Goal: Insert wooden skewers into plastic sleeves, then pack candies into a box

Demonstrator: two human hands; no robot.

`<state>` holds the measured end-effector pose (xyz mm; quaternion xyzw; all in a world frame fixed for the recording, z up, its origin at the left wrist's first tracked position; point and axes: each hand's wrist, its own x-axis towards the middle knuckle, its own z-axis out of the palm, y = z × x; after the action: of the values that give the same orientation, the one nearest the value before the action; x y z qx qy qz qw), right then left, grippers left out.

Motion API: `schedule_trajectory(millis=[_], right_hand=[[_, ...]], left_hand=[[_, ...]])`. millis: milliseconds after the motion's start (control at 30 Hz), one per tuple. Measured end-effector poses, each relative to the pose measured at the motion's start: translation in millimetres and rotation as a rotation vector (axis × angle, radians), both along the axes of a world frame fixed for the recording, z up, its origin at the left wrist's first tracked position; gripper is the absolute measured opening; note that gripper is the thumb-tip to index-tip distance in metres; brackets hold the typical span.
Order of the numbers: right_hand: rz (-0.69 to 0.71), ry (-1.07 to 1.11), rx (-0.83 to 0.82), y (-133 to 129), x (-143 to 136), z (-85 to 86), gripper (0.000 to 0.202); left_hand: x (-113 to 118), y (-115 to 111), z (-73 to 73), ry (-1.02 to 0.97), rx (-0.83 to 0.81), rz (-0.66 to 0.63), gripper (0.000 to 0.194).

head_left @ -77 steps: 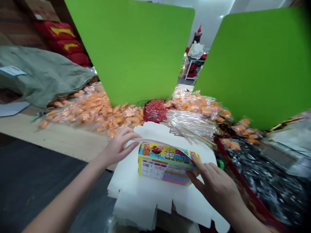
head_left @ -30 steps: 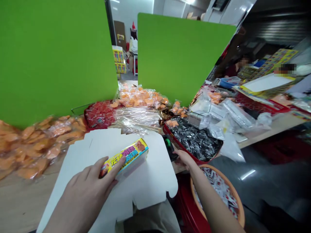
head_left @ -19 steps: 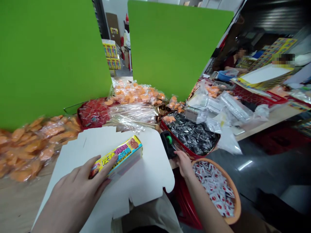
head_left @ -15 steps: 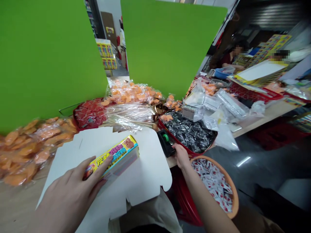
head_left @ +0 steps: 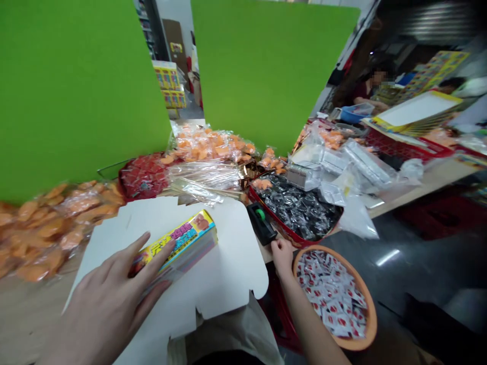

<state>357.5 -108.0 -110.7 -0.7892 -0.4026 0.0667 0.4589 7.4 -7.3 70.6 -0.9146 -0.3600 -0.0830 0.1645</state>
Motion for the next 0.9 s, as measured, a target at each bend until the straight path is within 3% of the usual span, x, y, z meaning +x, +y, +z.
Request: schedule_trajectory(millis=[100, 200, 267, 333, 400, 467, 567, 700, 900], right_hand=[[-0.070, 0.054, 0.048, -9.6, -10.9, 18.8, 0.030], [-0.013, 0.124, 0.092, -12.7, -32.7, 64.9, 0.024], [0.154, 0.179, 0.095, -6.0, -58.0, 104.9, 0.022], [0.426, 0.241, 0.120, 7.0, -92.0, 141.1, 0.021], [0.673, 0.352, 0.112, 22.1, -129.2, 165.0, 0.026], [0.778, 0.457, 0.104, 34.9, -161.0, 174.2, 0.040], [0.713, 0.506, 0.104, 44.9, -187.0, 171.5, 0.060], [0.643, 0.431, 0.064, 46.5, -190.4, 166.9, 0.058], [0.608, 0.377, -0.004, 48.5, -187.1, 171.2, 0.056]], left_hand=[[-2.3, -5.6, 2.0, -0.157, 0.021, -0.104, 0.065], [-5.7, -8.5, 0.3, -0.292, -0.010, -0.233, 0.059], [-6.6, -9.6, -1.4, -0.384, -0.029, -0.261, 0.052], [-6.8, -11.2, -2.8, -0.455, -0.042, -0.246, 0.043], [-6.8, -13.5, -3.4, -0.488, -0.051, -0.229, 0.039], [-7.2, -15.7, -2.8, -0.493, -0.067, -0.232, 0.038], [-7.9, -17.1, 0.5, -0.521, -0.092, -0.253, 0.034], [-8.0, -15.7, 5.8, -0.546, -0.122, -0.258, 0.028], [-1.1, -16.5, 15.6, -0.425, -0.272, -0.125, 0.050]])
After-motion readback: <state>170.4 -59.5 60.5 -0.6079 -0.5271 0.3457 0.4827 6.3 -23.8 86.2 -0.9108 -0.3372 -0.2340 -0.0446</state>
